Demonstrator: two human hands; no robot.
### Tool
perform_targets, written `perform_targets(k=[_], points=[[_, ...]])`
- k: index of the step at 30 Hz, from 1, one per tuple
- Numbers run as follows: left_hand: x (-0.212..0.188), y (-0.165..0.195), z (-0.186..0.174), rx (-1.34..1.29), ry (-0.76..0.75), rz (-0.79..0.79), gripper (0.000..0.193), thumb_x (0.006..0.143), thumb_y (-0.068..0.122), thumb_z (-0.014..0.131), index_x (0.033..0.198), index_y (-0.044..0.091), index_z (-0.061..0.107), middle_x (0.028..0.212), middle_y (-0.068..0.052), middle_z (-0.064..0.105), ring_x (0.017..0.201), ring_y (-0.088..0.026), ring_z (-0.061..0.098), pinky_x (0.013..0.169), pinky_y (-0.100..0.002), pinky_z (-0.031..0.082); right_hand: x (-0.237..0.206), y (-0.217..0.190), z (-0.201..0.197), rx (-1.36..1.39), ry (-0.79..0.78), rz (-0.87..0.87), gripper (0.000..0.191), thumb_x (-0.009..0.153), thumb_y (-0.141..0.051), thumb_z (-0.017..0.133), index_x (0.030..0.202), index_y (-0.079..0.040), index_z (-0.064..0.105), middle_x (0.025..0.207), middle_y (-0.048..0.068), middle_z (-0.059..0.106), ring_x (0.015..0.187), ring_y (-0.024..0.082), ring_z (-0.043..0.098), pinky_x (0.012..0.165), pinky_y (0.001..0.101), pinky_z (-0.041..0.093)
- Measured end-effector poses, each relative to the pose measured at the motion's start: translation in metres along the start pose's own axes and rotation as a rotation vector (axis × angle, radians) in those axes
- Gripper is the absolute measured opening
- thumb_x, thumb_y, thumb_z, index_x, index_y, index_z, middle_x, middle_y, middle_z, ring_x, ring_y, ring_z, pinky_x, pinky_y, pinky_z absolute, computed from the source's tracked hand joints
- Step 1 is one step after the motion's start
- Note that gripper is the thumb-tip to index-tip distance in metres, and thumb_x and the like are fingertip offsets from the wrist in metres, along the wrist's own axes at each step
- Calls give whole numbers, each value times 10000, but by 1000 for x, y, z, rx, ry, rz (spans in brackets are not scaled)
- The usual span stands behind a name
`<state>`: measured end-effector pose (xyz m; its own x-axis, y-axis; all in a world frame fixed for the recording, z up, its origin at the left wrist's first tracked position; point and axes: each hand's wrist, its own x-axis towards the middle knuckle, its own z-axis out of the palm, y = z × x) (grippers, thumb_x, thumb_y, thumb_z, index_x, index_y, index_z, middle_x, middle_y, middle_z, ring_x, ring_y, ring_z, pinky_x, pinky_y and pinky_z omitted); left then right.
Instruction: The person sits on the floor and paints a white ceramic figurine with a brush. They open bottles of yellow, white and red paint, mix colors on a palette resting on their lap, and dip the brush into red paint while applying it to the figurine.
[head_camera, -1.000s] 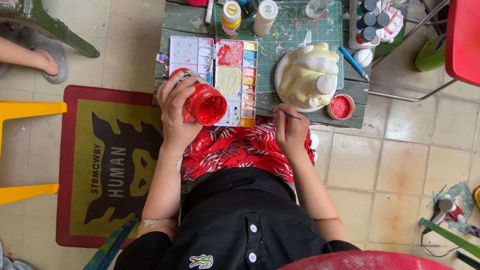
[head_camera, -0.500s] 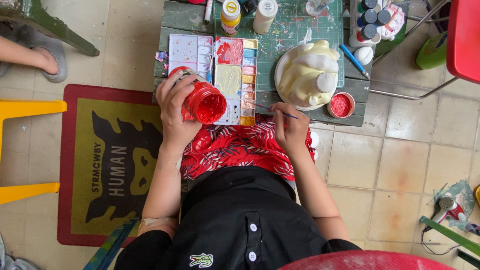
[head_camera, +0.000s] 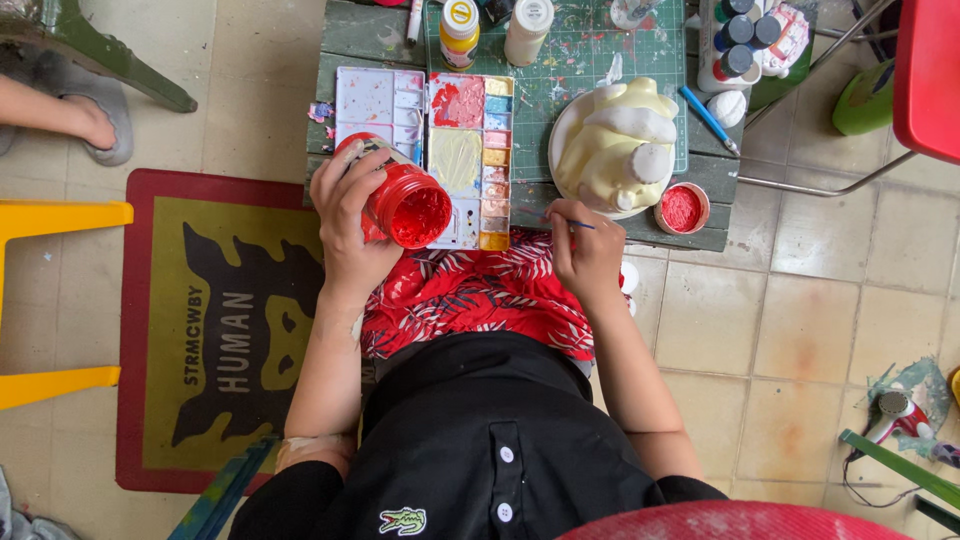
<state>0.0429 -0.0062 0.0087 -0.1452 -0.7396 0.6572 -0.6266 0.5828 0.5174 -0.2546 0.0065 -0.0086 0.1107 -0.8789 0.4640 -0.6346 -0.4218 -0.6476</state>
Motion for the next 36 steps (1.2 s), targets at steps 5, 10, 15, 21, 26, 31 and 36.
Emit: perform_targets(k=[5,10,15,21,26,31,36], points=[[1,1,1,-13,-2,-1,844,754,91,988,1399,153,448,1465,-91,594,1442,-353,487,1246,-513,325,-2,-4,3,74,-7,12,66,1002,4,591,1011,-40,639,811,95,712,699,229,716,640,332,537],[2,1,0,-1,1,2,839,767,94,988,1403,156,444,1473,-88,593,1454,-345,486,1252,-511,323,-3,0,10,217,-25,121,102,1030,20,543,1021,-24,634,777,79,708,614,146,670,581,287,507],[2,1,0,-9,-1,4,838,771,96,987,1407,153,444,1474,-91,590,1455,-344,482,1254,-515,320,-7,7,14,309,32,159,112,1067,16,498,1038,-1,605,842,90,728,606,108,647,569,253,497],[3,2,-1,-7,-9,2,831,775,91,981,1406,153,443,1477,-92,588,1460,-349,480,1258,-517,315,-10,10,16,299,71,232,115,1085,2,504,1024,1,602,821,85,733,580,101,628,552,254,486],[4,2,-1,-3,-10,7,831,781,97,985,1409,154,442,1481,-84,586,1459,-345,483,1259,-515,316,-13,6,13,215,15,172,108,1085,-10,463,1052,-9,565,895,99,738,597,130,651,566,274,499],[4,1,-1,-10,-10,-3,830,779,105,984,1407,155,445,1482,-85,584,1463,-346,475,1259,-514,318,-13,6,11,279,48,160,121,1090,-10,431,1061,-10,549,969,115,733,623,143,664,595,285,518],[3,1,1,-3,-9,-3,830,780,103,986,1405,155,443,1482,-82,584,1468,-336,471,1264,-516,305,-11,6,10,202,32,140,111,1073,1,464,1049,-21,571,926,108,729,609,169,662,589,305,509]])
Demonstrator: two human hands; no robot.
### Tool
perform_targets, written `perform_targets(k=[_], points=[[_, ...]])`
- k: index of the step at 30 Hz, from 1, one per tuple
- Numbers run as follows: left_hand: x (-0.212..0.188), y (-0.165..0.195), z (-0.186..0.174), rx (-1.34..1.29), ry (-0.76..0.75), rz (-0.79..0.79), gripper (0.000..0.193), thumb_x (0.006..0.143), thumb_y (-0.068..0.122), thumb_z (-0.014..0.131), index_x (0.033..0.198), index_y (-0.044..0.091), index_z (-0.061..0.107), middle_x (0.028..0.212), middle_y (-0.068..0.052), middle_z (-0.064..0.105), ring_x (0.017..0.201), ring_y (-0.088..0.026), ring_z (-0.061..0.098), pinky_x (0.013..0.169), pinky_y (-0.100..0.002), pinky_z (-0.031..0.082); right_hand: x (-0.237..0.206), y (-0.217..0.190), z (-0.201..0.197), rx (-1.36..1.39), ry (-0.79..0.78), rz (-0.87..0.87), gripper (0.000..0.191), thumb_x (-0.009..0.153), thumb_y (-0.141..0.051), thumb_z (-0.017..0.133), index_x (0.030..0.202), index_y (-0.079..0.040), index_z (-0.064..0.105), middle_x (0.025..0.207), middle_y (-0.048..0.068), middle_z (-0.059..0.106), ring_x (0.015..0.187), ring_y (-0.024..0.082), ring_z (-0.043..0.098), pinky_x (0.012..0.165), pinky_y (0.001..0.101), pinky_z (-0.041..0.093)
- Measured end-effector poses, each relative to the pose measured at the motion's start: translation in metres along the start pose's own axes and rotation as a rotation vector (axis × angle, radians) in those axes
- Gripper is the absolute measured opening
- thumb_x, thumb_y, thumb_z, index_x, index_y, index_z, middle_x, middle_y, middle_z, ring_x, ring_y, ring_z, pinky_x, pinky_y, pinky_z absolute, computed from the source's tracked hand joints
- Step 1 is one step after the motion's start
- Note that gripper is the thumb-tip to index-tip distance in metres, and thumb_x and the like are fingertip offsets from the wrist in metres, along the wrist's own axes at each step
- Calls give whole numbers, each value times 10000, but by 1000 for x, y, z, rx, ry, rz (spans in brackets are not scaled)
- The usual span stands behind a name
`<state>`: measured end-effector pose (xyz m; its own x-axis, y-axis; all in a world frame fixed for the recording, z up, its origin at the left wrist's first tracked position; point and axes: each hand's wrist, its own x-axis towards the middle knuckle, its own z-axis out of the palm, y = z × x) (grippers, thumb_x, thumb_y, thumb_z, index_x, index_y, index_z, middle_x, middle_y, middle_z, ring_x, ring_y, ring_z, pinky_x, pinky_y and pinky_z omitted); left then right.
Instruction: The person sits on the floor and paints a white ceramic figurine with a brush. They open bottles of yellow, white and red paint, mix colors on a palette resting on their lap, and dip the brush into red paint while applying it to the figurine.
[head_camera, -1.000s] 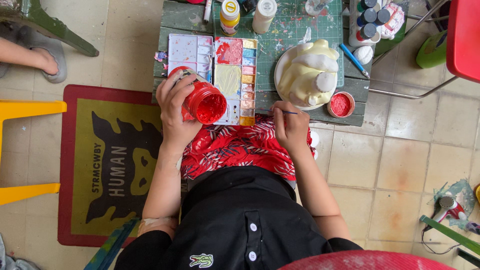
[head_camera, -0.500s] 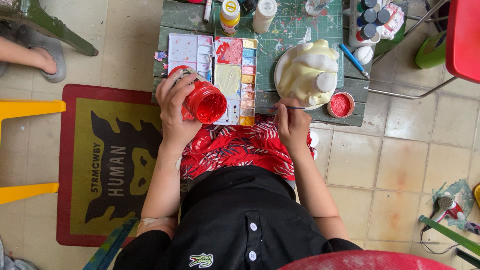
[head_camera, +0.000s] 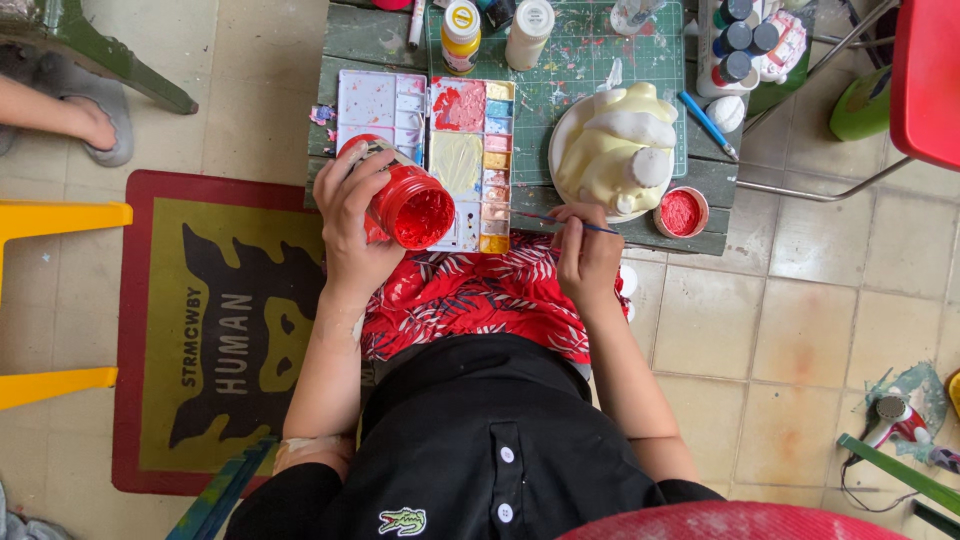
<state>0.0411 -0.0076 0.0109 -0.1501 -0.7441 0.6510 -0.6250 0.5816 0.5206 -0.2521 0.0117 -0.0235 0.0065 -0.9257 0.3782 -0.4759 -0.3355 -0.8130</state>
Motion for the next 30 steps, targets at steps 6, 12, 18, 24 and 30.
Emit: perform_targets(k=[6,12,18,24,30], points=[[1,0,0,-11,-3,0,829,772,97,988,1399,147,448,1475,-91,588,1460,-345,469,1260,-511,307,2,-2,-8,-149,-66,-72,89,1046,3,514,1067,-38,590,918,95,725,635,223,672,634,351,521],[1,1,0,-2,-6,-12,814,761,72,982,1384,144,463,1469,-93,599,1460,-340,478,1252,-510,319,-7,3,-8,-82,-93,8,68,1042,0,510,1085,-26,556,958,95,742,633,198,676,635,330,532],[5,1,-2,-16,6,8,818,766,87,988,1385,137,456,1471,-95,590,1460,-343,475,1249,-510,329,-14,9,-8,88,-69,83,77,1071,15,475,1116,-15,530,1014,112,724,658,160,651,642,297,529],[2,1,-1,-3,-1,1,824,766,82,987,1391,143,454,1471,-92,593,1458,-343,480,1249,-510,328,-15,3,-9,-58,-73,-16,90,1030,24,528,1087,-21,581,942,107,735,647,173,678,633,312,538],[-13,-16,1,-4,0,3,836,767,94,986,1400,154,444,1477,-90,589,1465,-341,474,1254,-518,316,-12,0,-8,-114,-65,-40,109,1020,5,557,1098,-45,613,917,98,740,660,199,698,640,330,545]])
